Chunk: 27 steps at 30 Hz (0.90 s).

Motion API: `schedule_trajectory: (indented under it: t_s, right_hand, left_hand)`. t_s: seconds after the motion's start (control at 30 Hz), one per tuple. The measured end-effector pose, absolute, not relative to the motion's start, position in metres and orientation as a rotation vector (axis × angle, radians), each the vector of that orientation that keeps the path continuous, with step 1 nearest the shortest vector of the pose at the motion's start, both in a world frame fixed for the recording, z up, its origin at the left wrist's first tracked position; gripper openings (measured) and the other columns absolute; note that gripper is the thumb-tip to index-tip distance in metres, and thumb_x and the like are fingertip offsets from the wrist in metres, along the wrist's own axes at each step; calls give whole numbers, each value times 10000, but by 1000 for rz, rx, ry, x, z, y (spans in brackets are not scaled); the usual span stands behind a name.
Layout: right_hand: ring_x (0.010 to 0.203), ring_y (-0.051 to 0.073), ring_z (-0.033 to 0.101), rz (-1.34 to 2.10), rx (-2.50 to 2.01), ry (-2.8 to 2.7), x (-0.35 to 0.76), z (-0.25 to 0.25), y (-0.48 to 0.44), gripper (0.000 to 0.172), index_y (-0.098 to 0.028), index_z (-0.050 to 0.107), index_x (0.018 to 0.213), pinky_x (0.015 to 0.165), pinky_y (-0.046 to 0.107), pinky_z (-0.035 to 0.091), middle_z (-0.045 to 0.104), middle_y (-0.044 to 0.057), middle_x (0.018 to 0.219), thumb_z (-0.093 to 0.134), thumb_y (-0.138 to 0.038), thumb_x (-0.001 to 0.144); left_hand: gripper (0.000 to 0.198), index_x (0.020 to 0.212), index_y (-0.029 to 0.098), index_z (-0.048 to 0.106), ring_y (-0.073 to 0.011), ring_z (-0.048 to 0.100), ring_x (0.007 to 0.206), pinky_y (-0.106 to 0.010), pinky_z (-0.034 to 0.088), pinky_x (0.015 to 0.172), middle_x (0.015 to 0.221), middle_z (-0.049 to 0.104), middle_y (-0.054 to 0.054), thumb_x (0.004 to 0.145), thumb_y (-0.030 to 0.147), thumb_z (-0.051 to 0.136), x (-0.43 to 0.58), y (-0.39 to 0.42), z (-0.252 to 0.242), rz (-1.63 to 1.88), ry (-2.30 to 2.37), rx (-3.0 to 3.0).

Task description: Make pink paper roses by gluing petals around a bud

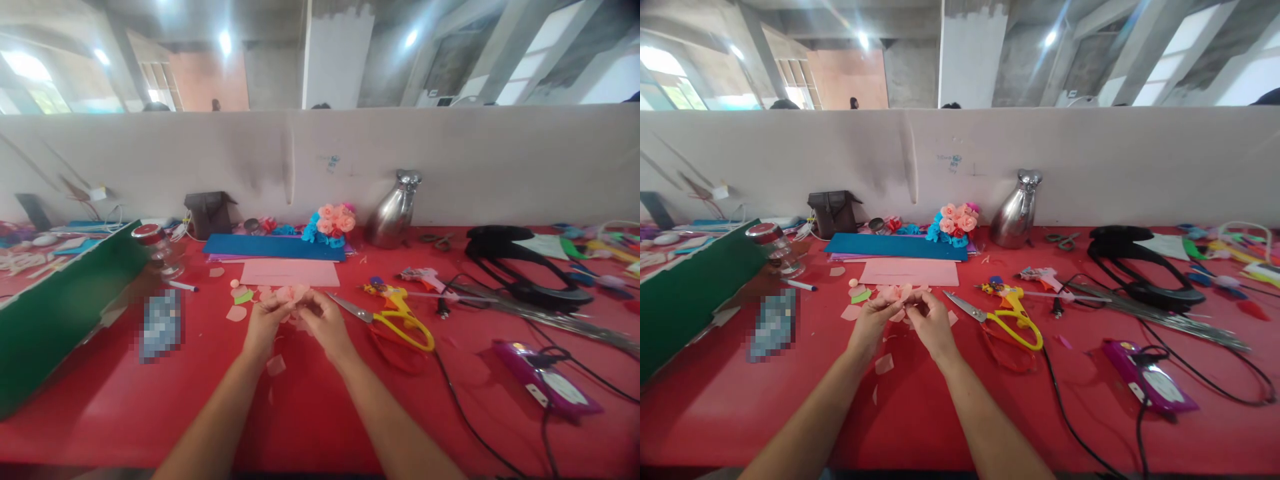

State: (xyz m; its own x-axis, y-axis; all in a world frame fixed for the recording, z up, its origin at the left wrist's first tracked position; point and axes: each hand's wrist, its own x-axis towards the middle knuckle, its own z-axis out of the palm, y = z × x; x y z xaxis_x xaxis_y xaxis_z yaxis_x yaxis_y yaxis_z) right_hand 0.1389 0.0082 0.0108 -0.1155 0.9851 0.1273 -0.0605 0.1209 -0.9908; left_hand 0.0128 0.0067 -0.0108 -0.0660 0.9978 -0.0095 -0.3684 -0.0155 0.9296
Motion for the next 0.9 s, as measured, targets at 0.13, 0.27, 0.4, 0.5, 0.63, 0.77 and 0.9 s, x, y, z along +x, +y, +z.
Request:
schedule_trajectory:
  t_s: [0.13,0.27,0.4,0.5,0.63,0.77,0.9]
  right_hand:
    - [729,152,587,1220,-1003,-1317,139,9,8,65,-218,631,770,707,284,479,637,-9,767,601,-262,733]
    - [740,164,603,1122,-1060,-1362,144,7,13,102,-212,649,802,724,297,468,669,9,813,586,-244,729]
    - [716,182,605,861,-1252,-1476,157,2,24,107,-214,656,799,699,308,454,689,24,789,571,-234,737]
    - [696,190,607,709,-1414,-1686,163,-2,30,132,-218,666,799,669,313,441,699,38,796,568,-163,730]
    - [747,198,602,545,-1459,-1955,155,-5,26,144,-210,689,816,697,321,429,700,61,861,565,-154,769]
    - [899,231,541,331,-1306,-2210,137,-6,12,169,-199,703,880,824,352,406,662,80,890,553,-179,805]
    - [942,258,489,230,-1315,-2305,126,-12,5,166,-188,689,902,843,371,398,633,93,919,544,-187,820]
  left_hand:
    - [159,673,153,707,-110,559,620,-237,431,661,627,649,-1,592,264,785,14,7,-12,1407,937,791]
    - [212,650,148,670,-88,530,607,-207,407,614,622,615,10,578,300,800,7,11,-11,1471,979,696]
    - [256,654,154,631,-64,495,602,-185,390,602,644,570,26,580,336,796,-7,18,-8,1679,1010,626]
    - [250,628,158,587,-58,498,626,-175,393,641,629,529,40,600,306,786,-15,20,-7,1784,1010,630]
    - [222,665,162,581,-72,519,646,-203,415,685,646,531,33,666,320,737,-13,19,-6,1774,1046,706]
    - [246,693,172,542,-84,540,666,-222,428,682,708,554,19,703,356,704,-14,16,-1,1830,1000,715]
    - [264,688,178,489,-52,459,579,-181,372,586,687,523,36,717,338,697,-25,17,4,2060,1025,648]
